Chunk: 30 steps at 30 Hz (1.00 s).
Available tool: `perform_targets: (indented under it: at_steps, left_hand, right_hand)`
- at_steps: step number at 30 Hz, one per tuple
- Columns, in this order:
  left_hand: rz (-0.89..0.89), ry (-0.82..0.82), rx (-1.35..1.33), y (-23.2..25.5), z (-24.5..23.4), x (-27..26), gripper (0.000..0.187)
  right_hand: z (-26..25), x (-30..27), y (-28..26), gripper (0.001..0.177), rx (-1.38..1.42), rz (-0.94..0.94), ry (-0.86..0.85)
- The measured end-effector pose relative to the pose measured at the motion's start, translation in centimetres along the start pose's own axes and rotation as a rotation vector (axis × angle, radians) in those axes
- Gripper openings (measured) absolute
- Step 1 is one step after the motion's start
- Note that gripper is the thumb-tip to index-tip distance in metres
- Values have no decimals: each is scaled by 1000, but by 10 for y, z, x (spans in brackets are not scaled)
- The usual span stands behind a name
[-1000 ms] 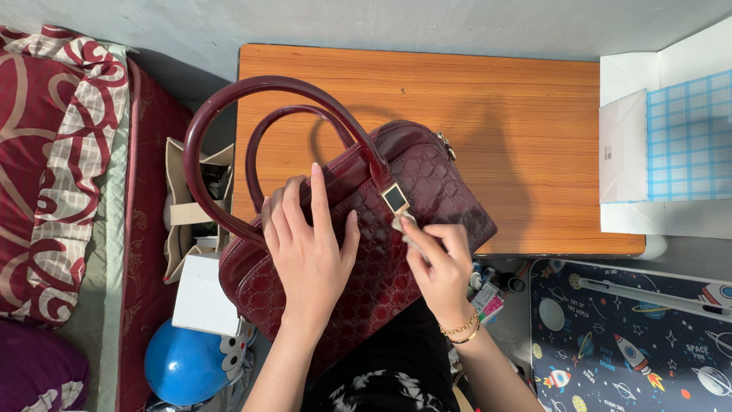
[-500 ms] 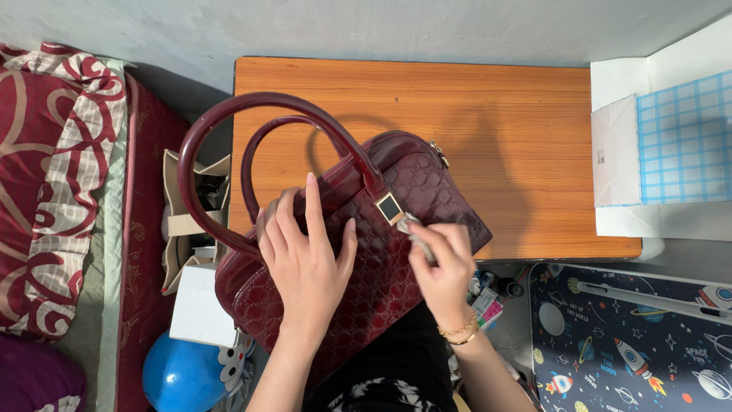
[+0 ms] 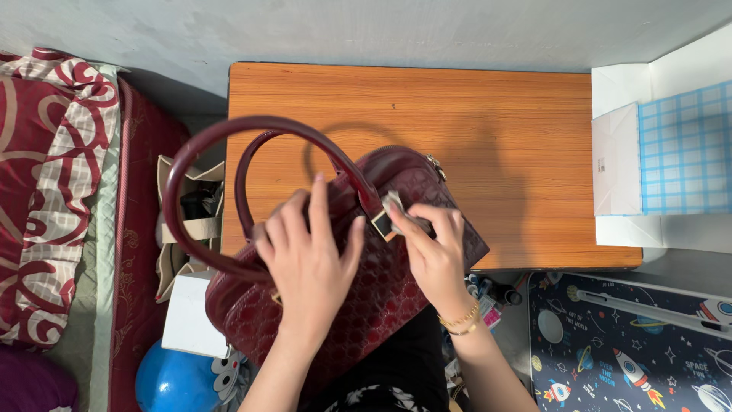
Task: The person wipes a burgundy handbag with a cloth, then pulls a wet wipe from a packet to clean a blue Doraemon-shaped piggy bank.
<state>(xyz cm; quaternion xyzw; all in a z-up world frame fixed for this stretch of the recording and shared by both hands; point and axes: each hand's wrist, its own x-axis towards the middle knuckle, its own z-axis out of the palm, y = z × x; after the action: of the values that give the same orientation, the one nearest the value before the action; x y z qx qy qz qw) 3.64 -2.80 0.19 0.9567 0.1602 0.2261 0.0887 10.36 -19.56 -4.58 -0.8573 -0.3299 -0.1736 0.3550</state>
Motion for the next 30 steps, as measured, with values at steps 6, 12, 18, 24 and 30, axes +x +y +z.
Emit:
perform_targets:
  at_steps: [6,12,18,24,30]
  left_hand:
    - [39,8,-125,18,10,6,77]
    - [67,-1,-42,18,12,6,82]
    - [78,21,-13,17,14,6,86]
    - [73,3,-27,12,17,11,83]
    - [69,9,-4,13,18,10,83]
  right_hand:
    - [-11,-33,21,29,124,53,4]
    - [-6,-19,19,32,134,338,247]
    - [7,9,0,46,224,97,80]
    - [-3,-11,10,28,133,56,3]
    - [2,-4,17,17,118,312,188]
